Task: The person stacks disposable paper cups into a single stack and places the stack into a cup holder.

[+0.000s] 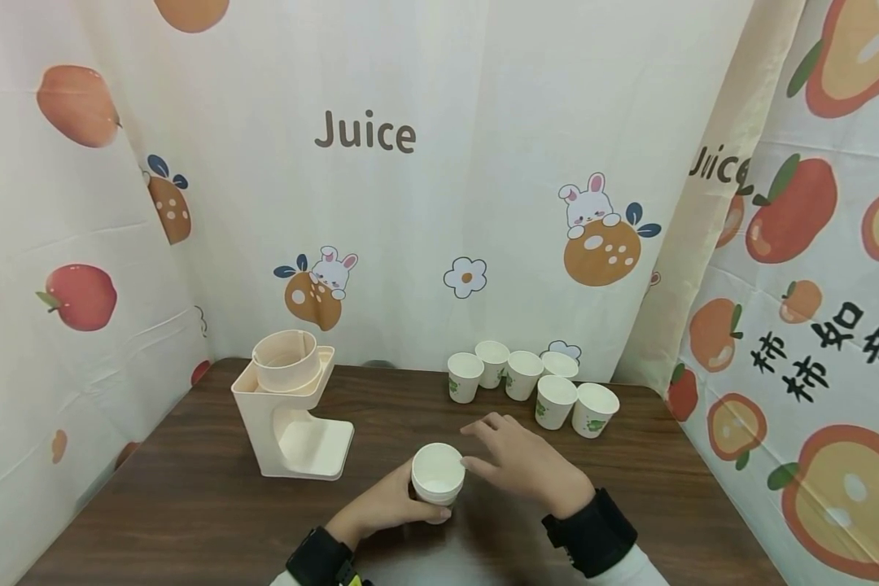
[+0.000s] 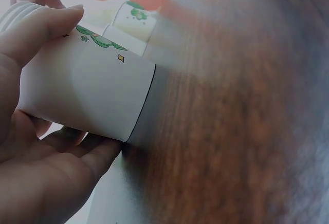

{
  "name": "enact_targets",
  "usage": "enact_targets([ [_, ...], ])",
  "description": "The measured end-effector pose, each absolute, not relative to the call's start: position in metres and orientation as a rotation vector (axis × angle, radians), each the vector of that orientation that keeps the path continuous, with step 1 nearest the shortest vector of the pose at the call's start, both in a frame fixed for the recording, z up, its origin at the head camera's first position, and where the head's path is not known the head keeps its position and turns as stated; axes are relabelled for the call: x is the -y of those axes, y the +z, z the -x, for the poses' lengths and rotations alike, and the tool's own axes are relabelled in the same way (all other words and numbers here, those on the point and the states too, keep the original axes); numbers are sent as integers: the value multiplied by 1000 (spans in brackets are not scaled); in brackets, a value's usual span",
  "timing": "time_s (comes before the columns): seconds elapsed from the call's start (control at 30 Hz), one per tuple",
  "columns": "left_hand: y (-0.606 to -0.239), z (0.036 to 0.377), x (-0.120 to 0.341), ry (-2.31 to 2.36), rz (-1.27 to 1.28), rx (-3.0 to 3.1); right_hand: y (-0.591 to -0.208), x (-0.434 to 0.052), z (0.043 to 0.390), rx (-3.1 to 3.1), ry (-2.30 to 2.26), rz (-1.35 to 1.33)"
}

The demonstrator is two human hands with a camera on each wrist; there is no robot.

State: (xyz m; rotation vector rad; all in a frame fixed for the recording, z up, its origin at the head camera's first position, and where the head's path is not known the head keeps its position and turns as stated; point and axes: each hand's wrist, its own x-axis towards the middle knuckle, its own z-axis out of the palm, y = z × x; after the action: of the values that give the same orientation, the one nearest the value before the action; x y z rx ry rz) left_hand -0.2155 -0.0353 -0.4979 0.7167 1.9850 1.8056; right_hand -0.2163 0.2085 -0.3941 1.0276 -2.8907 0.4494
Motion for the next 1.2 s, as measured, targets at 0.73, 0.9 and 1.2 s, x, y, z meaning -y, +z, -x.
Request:
enact_targets([
  [0.73,-501,214,35,1783,-682,-2032,-417,-266,262,2785,350,-671],
  [0.9,-501,213,36,1786,-681,-2027,-425,-273,276,2758,394,-610],
  [1.2,-504,217,35,1805,-702,-2019,-431,-286,306,2684,381,-473],
])
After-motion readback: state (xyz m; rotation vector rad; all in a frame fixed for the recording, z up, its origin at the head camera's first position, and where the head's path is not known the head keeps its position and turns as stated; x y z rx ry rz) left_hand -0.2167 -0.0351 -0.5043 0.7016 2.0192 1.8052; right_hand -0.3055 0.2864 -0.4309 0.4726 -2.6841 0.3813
